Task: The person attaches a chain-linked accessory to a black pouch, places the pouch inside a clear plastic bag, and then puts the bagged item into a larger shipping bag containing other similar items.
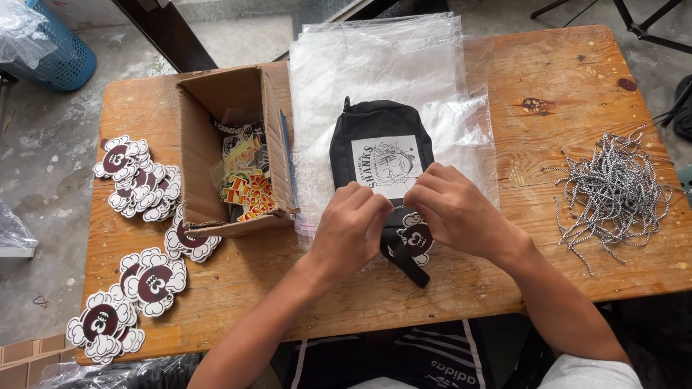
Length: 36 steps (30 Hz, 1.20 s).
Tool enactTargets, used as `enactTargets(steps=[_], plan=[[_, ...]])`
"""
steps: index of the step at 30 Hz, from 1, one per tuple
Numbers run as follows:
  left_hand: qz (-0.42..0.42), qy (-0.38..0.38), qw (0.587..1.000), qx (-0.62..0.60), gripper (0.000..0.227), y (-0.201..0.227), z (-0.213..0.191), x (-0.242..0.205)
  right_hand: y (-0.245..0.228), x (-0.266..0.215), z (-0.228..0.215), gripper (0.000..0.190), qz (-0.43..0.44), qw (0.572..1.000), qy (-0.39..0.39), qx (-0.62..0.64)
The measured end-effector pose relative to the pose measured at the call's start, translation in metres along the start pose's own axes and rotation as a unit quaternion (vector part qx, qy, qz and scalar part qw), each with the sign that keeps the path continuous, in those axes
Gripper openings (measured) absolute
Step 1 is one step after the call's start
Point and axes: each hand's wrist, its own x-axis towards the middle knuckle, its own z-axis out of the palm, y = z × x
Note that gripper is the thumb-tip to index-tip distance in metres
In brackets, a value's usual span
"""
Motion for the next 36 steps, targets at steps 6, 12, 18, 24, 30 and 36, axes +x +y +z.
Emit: enactTargets(steps=[6, 12, 18, 24, 30, 36], plan=[[-0.024, 0.024, 0.999, -0.008, 0.008, 0.000, 0.003, 0.000, -0.001, 0.001, -0.010, 0.003, 0.042, 0.999, -0.026, -0.012], [-0.069, 0.022, 0.997, -0.039, 0.004, 0.004, 0.002, 0.000, -0.015, -0.008, -0.028, 0.040, 0.243, 0.920, -0.302, -0.051], [-0.061, 0.005, 0.998, 0.015, 0.003, 0.001, 0.002, -0.002, -0.007, -0.011, -0.029, 0.015, 0.308, 0.902, -0.291, 0.086], [-0.138, -0.026, 0.985, 0.102, 0.027, -0.011, -0.002, -0.001, -0.022, 0.066, -0.060, 0.019, 0.426, 0.841, -0.296, 0.155], [-0.288, -0.103, 0.950, 0.063, 0.065, 0.007, -0.029, 0.012, 0.047, 0.025, -0.012, 0.061, 0.352, 0.908, -0.148, -0.175], [-0.363, -0.105, 0.923, -0.069, 0.076, 0.011, -0.038, 0.019, 0.003, 0.020, -0.019, 0.062, 0.477, 0.825, -0.296, -0.062]])
